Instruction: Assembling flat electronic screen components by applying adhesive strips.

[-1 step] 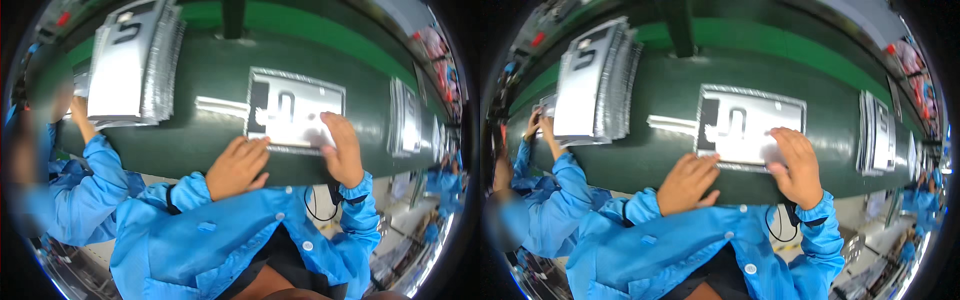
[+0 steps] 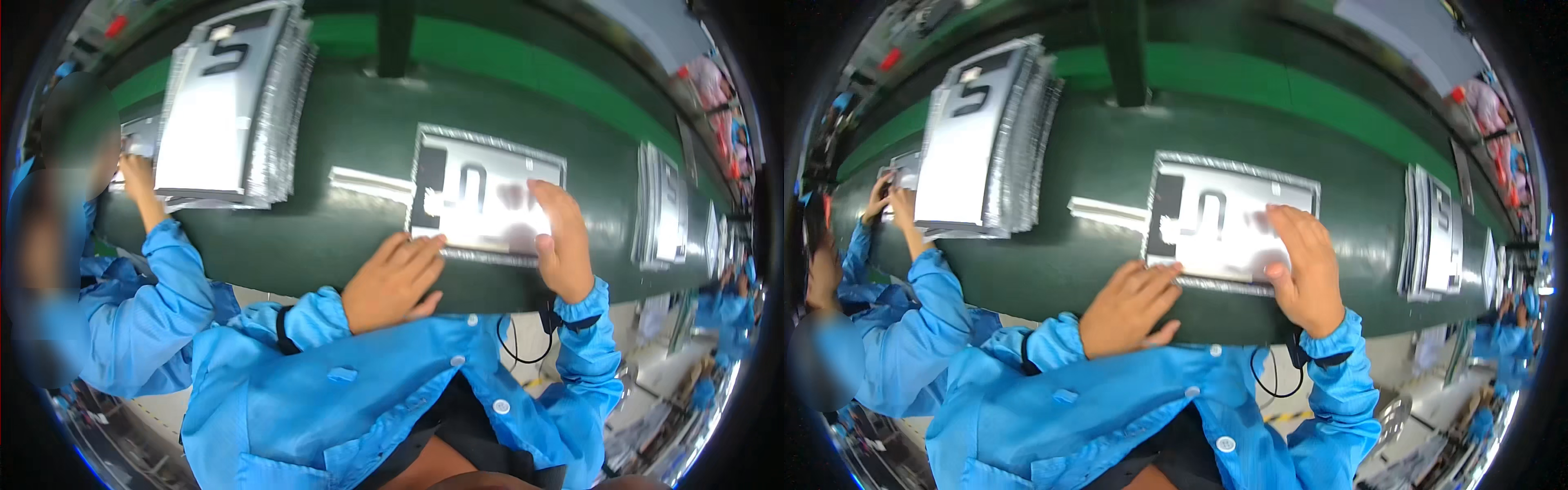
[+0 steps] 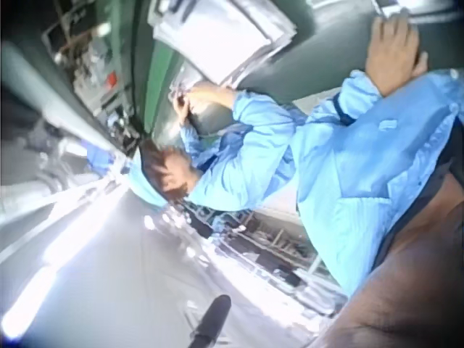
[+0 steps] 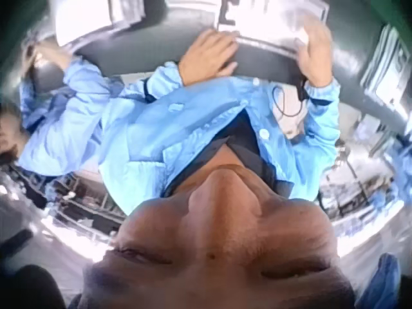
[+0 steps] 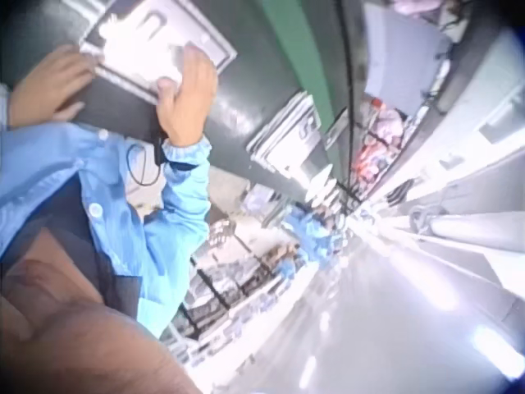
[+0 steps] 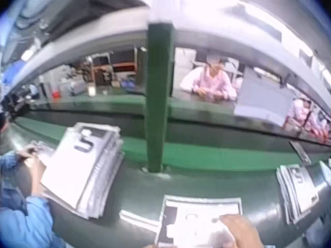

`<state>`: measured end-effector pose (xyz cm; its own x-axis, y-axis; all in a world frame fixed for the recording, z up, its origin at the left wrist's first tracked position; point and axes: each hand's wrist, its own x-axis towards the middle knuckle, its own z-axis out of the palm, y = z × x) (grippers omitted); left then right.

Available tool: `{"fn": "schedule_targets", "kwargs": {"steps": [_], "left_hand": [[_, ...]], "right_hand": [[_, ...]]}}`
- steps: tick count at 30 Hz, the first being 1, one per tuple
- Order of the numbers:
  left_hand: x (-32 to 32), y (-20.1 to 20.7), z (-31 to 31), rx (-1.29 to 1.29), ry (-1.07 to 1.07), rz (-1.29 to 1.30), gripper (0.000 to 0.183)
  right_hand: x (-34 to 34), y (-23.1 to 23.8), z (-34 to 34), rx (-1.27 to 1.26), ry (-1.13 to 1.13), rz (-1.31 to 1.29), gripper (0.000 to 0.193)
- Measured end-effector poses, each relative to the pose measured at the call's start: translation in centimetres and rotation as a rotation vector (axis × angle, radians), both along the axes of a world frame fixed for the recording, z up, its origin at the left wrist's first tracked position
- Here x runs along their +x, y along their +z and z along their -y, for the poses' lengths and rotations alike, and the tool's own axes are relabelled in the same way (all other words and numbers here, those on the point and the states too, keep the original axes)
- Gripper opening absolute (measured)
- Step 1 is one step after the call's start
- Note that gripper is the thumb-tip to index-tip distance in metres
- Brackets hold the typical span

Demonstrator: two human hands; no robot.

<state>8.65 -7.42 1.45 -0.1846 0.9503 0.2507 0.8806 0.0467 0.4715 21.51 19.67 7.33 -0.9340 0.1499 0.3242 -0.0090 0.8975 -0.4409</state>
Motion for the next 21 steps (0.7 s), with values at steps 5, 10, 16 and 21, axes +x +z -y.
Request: {"fn": "schedule_targets", "kwargs": {"steps": [5, 10, 16, 21], "left_hand": [[0.7, 0.3, 0.9, 0.037, 0.029, -0.035, 0.049], [0.6, 0.0, 1.6, 0.044, -0.007, -0.091, 0.05], [0.1, -0.5, 1.5, 0.122, -0.01, -0.118, 0.048], [-0.2, -0.5, 2.7, 0.314, -0.043, 0.103, 0.037]], "right_hand": [[-7.2, -1.2, -2.8, 0.139, -0.108, 0.009, 0.042], [-9.3, 1.2, -3.7, 0.03, -0.084, 0.511, 0.041], [-9.0, 2.1, -8.3, -0.397, 0.01, 0.746, 0.037], [-5.4, 10.7, -3.3, -0.634, -0.009, 0.693, 0.034]]}}
